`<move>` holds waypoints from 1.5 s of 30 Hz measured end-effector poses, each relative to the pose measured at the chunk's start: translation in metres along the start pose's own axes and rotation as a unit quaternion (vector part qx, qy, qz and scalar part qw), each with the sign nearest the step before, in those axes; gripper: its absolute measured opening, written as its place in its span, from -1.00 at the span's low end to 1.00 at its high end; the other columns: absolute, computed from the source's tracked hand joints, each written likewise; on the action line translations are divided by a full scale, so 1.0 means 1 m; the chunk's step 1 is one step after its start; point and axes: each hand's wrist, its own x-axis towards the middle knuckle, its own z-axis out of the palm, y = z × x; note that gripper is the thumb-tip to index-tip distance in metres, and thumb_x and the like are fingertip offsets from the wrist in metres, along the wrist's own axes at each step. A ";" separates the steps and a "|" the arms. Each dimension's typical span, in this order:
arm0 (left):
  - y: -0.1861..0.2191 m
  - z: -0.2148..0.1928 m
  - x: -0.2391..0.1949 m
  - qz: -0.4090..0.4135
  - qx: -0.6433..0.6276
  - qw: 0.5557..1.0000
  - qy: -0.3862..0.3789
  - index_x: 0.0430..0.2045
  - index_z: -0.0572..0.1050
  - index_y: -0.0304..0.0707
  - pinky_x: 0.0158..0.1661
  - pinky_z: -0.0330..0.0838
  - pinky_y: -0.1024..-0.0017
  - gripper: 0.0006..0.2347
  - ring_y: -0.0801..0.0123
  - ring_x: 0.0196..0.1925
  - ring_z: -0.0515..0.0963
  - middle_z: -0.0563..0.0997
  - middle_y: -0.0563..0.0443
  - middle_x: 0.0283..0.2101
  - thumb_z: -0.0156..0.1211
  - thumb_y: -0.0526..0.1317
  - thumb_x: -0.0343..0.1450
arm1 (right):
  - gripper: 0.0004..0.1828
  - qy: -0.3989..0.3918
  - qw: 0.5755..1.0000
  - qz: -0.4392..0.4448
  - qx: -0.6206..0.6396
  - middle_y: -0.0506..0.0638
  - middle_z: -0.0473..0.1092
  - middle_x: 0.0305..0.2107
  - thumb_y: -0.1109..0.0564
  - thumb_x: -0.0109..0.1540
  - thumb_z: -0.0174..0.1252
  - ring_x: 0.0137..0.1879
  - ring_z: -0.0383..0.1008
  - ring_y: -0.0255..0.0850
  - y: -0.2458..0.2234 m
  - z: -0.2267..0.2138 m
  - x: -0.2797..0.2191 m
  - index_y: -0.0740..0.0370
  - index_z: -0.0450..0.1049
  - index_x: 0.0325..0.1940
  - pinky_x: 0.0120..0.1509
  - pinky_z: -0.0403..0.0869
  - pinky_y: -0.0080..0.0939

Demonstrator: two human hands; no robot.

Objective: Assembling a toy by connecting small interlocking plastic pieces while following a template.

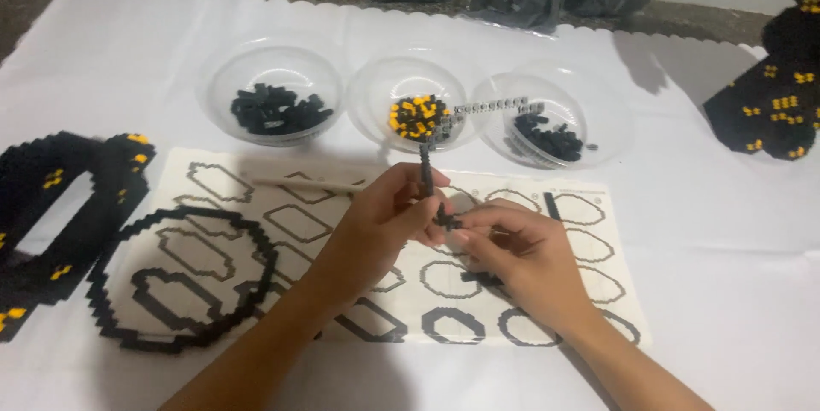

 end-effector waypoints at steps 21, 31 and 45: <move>0.016 -0.001 -0.005 -0.022 0.067 0.995 0.065 -0.36 0.49 -0.27 -0.21 0.58 0.54 -0.91 0.42 -0.37 0.61 0.60 0.02 -0.43 0.16 -0.35 0.31 | -0.78 -0.005 0.996 -0.076 -0.034 -0.03 0.47 -0.35 0.25 0.17 0.09 -0.25 0.44 -0.30 0.004 -0.004 -0.002 0.19 0.60 -0.17 -0.32 0.52 -0.41; 0.016 -0.005 -0.003 -0.024 0.053 0.996 0.070 -0.36 0.46 -0.32 -0.18 0.65 0.46 -0.90 0.31 -0.32 0.68 0.63 -0.08 -0.40 0.15 -0.33 0.31 | -0.82 -0.008 0.999 -0.012 0.044 0.03 0.47 -0.52 0.25 0.18 0.11 -0.41 0.45 -0.28 0.003 -0.007 0.000 0.33 0.56 -0.19 -0.35 0.52 -0.41; 0.016 -0.007 -0.004 0.000 0.065 0.996 0.054 -0.38 0.45 -0.32 -0.21 0.62 0.53 -0.91 0.38 -0.33 0.58 0.56 -0.03 -0.40 0.15 -0.35 0.31 | -0.78 0.035 0.999 0.041 0.008 0.02 0.47 -0.50 0.23 0.16 0.12 -0.40 0.39 -0.28 -0.011 -0.006 -0.002 0.26 0.60 -0.15 -0.27 0.44 -0.39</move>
